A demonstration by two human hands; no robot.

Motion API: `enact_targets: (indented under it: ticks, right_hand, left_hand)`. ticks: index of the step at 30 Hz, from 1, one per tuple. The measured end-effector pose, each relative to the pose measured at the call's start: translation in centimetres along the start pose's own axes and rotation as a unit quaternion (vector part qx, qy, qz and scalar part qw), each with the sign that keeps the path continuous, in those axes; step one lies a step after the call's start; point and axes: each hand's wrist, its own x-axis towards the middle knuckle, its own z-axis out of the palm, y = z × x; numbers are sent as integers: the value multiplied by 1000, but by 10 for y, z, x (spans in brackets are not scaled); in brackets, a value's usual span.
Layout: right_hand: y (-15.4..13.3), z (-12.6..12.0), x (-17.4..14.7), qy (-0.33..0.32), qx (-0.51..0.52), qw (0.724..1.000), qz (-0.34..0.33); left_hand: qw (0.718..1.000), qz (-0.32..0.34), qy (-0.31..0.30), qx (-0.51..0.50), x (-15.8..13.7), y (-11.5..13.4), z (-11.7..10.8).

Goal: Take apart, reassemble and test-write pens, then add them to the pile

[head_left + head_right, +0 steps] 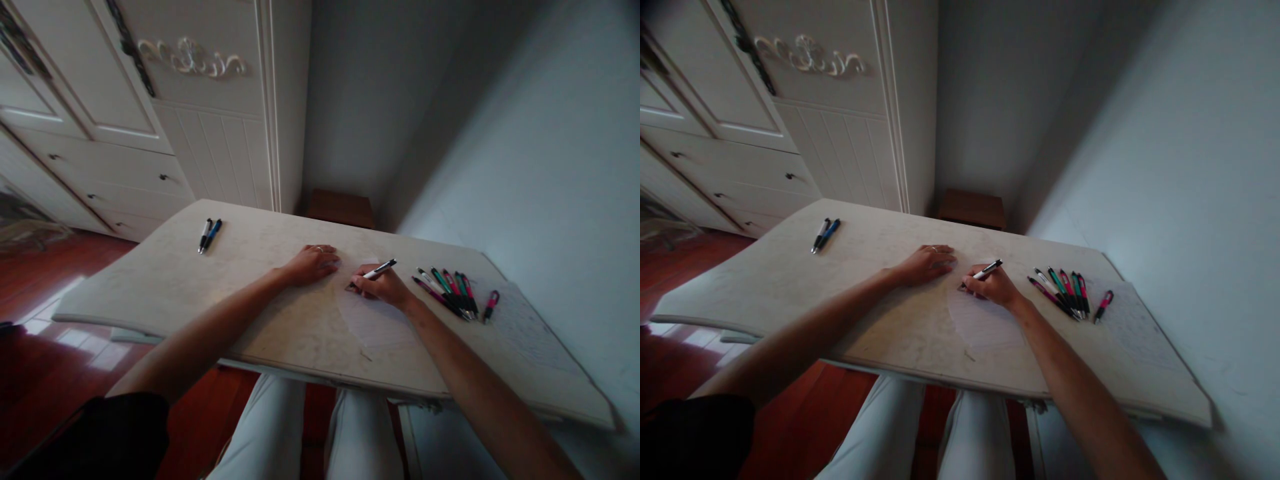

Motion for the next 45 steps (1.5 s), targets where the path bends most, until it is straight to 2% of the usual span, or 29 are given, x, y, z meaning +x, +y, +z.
enact_targets:
  ticks: [6, 12, 21, 28, 32, 40, 45]
  right_hand:
    - [2, 0, 1, 6, 10, 1000, -6]
    - [2, 2, -1, -51, 9, 999, -11]
    - [6, -1, 2, 14, -20, 1000, -8]
    - [2, 1, 0, -25, 11, 1000, 10]
    - [4, 0, 2, 21, 7, 1000, -11]
    - [9, -1, 5, 56, -17, 998, -37]
    - [9, -5, 8, 160, -14, 986, -35]
  left_hand:
    - [1000, 0, -2, 3, 0, 0, 0]
    - [1000, 0, 1, -1, 0, 2, -2]
    - [1000, -3, 1, -1, 0, 1, 0]
    - [1000, 2, 0, -3, 0, 1, -2]
    - [1000, 1, -3, 4, 0, 1, -2]
    - [1000, 6, -3, 5, 0, 2, -3]
    - [1000, 3, -1, 6, 0, 3, -3]
